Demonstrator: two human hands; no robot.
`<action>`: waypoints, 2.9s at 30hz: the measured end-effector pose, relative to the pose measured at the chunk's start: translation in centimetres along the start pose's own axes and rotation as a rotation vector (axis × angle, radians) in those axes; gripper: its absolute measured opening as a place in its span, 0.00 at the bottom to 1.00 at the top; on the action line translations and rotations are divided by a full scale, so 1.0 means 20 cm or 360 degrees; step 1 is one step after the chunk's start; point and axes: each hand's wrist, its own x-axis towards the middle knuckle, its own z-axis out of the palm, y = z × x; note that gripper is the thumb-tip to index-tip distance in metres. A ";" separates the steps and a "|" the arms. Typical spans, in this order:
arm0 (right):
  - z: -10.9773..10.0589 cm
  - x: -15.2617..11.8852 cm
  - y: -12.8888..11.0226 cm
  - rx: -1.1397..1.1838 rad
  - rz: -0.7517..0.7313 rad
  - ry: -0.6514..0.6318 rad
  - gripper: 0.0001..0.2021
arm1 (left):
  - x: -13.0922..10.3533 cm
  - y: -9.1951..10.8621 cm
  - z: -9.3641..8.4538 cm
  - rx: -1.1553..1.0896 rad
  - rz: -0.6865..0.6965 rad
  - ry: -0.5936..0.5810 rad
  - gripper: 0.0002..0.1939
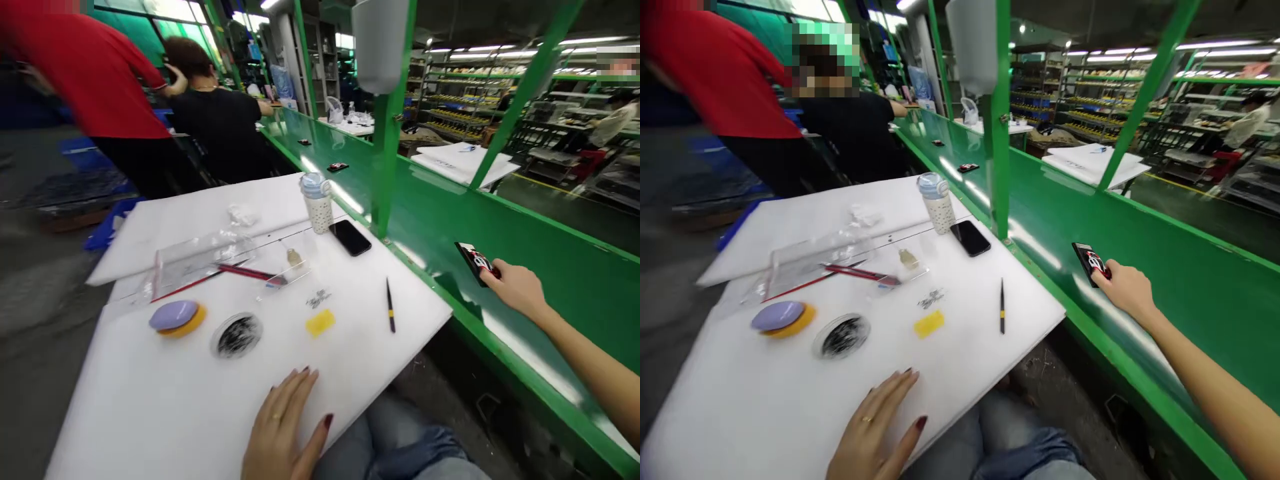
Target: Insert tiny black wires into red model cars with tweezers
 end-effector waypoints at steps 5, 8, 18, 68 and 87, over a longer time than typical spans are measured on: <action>-0.02 -0.58 -0.59 0.0618 -0.0933 0.0208 0.12 | 0.04 0.13 -0.04 0.0105 -0.0118 0.0023 0.65; 0.09 -0.90 -0.92 0.0799 -0.1328 0.0121 0.09 | 0.05 0.17 -0.06 0.0022 -0.0249 0.0020 0.77; -0.08 -0.49 -1.20 0.1135 -0.1570 -0.0114 0.14 | 0.07 0.20 -0.06 -0.0045 -0.0413 -0.0181 0.59; 0.19 -0.72 -1.19 0.2736 -0.0766 -0.0323 0.13 | 0.09 0.20 -0.09 0.0090 -0.0351 -0.0148 0.60; -0.14 0.10 -1.84 0.1321 -0.1608 0.0551 0.17 | 0.10 0.20 -0.12 -0.0276 -0.0440 -0.0262 0.62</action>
